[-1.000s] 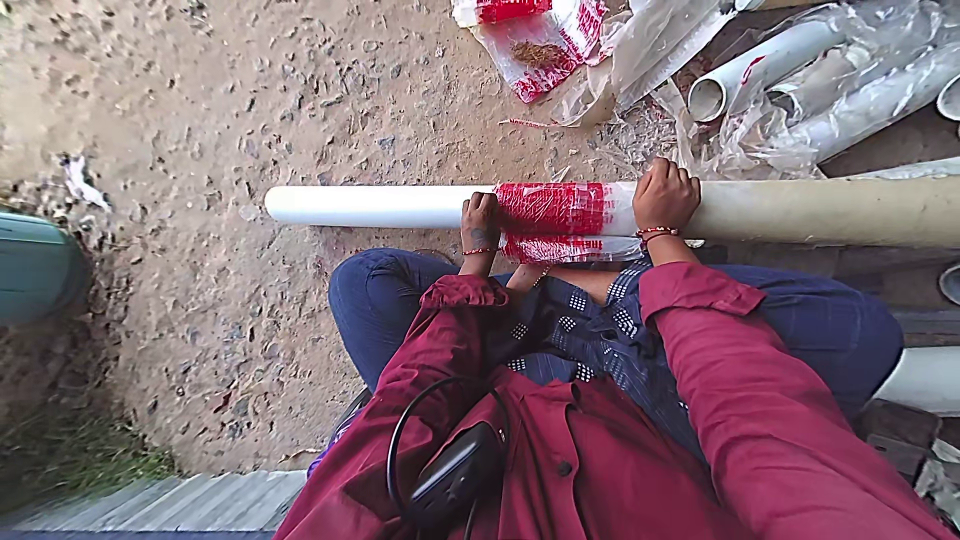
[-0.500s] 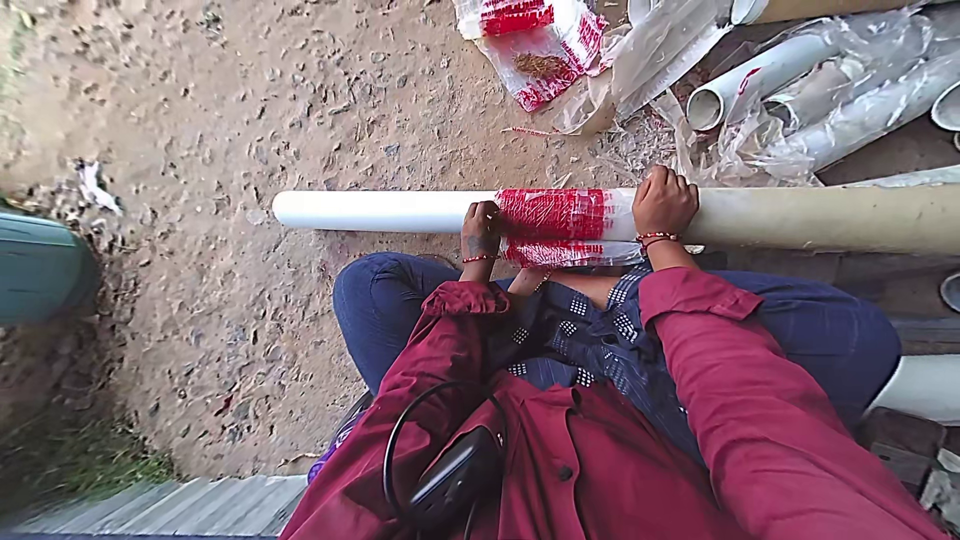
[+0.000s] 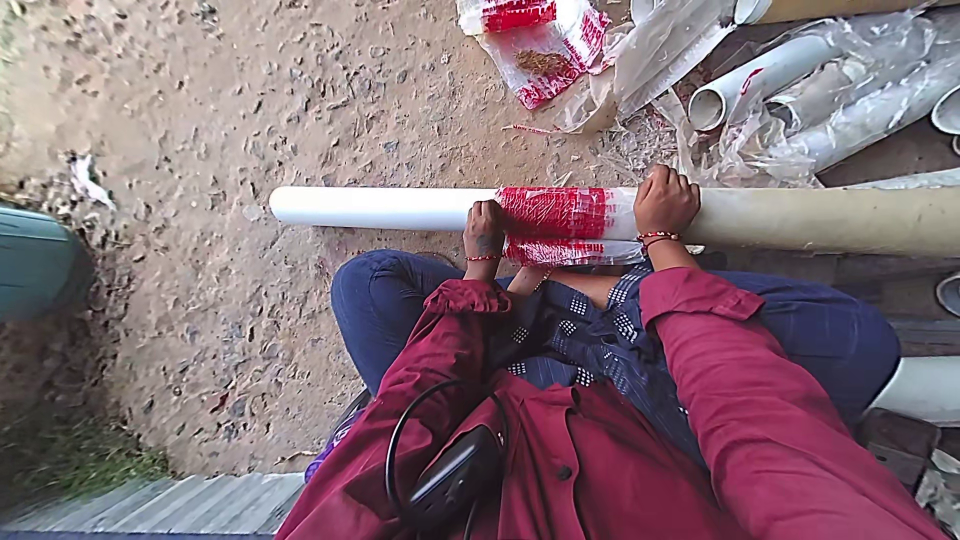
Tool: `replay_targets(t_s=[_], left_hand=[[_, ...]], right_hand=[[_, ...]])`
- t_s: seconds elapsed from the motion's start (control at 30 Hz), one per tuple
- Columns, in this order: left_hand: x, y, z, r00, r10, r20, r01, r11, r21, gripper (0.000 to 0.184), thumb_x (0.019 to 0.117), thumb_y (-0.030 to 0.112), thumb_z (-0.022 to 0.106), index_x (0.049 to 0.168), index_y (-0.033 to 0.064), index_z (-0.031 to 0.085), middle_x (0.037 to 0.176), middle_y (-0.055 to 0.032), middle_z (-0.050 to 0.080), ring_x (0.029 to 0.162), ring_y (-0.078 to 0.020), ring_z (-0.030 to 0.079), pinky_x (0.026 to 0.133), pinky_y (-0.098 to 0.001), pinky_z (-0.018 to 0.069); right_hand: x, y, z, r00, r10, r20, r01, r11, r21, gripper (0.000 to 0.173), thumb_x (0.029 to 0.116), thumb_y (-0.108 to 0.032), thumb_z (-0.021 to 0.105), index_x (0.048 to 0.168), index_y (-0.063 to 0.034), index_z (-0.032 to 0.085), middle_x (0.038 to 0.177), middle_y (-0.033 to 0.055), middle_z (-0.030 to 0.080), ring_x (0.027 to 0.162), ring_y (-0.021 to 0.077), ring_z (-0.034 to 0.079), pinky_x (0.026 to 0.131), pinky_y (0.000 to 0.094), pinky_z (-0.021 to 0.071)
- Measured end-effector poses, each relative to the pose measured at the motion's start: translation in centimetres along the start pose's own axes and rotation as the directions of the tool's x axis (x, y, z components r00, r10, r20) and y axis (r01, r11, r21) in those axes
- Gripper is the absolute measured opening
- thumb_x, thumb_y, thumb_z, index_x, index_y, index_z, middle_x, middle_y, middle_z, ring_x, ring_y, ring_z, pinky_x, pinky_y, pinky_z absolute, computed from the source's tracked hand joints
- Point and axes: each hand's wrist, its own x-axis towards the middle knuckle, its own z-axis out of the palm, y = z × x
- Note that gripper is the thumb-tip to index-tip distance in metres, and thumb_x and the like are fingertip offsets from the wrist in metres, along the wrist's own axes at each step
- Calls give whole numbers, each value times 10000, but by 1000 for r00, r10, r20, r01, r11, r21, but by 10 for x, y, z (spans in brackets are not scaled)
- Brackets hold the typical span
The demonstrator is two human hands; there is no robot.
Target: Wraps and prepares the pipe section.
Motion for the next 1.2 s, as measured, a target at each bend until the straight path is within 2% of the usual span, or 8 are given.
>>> replay_targets(t_s=[0.3, 0.43, 0.53, 0.67, 0.77, 0.83, 0.93, 1.2], left_hand=[[0, 0, 0, 999, 34, -12, -34, 999, 9, 259, 1034, 43, 489, 1124, -113, 676, 1182, -308, 673, 1170, -458, 648, 1017, -548, 505], [2, -1, 5, 993, 107, -43, -102, 989, 104, 253, 1023, 24, 486, 1127, -103, 678, 1158, -300, 679, 1119, -470, 665, 929, -579, 528], [6, -3, 6, 988, 152, -22, -147, 978, 148, 250, 1005, -8, 508, 1152, -77, 699, 1169, -282, 686, 1128, -467, 654, 940, -605, 494], [9, -7, 8, 996, 86, 36, -88, 995, 38, 247, 1002, 16, 531, 1160, -55, 707, 1214, -275, 669, 1192, -470, 610, 1006, -598, 465], [6, -7, 3, 1000, 2, 10, -1, 991, -131, 222, 998, -7, 536, 1137, -120, 667, 1191, -325, 644, 1195, -476, 601, 1070, -543, 451], [4, -7, 0, 999, -14, -44, 6, 983, -184, 218, 1002, 1, 547, 1131, -130, 663, 1160, -326, 656, 1145, -463, 633, 1032, -530, 488], [1, -12, 1, 994, 53, -95, -69, 981, -181, 204, 976, -6, 564, 1109, -109, 679, 1084, -288, 694, 1024, -415, 688, 944, -503, 541], [2, -6, -3, 996, 72, -51, -78, 989, -126, 177, 980, 13, 588, 1051, -90, 713, 1110, -286, 695, 1073, -427, 680, 979, -520, 525]], right_hand=[[0, 0, 1, 1000, 5, -4, -5, 1000, -5, 364, 1067, -143, 371, 1104, 71, 664, 1047, 269, 730, 995, 438, 707, 822, 567, 481], [-1, 0, -1, 1000, 8, -2, -8, 1000, -8, 367, 1070, -145, 367, 1106, 68, 663, 1042, 268, 730, 991, 437, 708, 819, 570, 480], [-1, 0, 0, 1000, 11, -13, -11, 1000, -18, 373, 1072, -152, 364, 1100, 64, 667, 1039, 257, 734, 985, 430, 709, 815, 559, 482], [0, 1, 0, 1000, 14, 1, -14, 1000, -11, 367, 1072, -152, 368, 1100, 68, 661, 1041, 264, 730, 996, 434, 707, 822, 563, 484], [0, 1, -1, 1000, 8, 5, -8, 1000, -3, 360, 1068, -146, 373, 1087, 76, 656, 1027, 272, 728, 985, 435, 709, 816, 565, 482], [0, 1, -1, 1000, 5, -2, -5, 1000, -9, 360, 1069, -147, 372, 1077, 73, 657, 1017, 269, 728, 976, 427, 711, 812, 562, 480], [0, 1, 2, 1000, 5, 3, -5, 1000, -10, 362, 1072, -151, 365, 1090, 68, 654, 1028, 266, 728, 985, 432, 708, 819, 563, 481], [1, 0, 1, 1000, 8, -5, -8, 1000, -9, 347, 1065, -139, 379, 1072, 76, 652, 1011, 271, 726, 978, 434, 709, 810, 557, 480]])
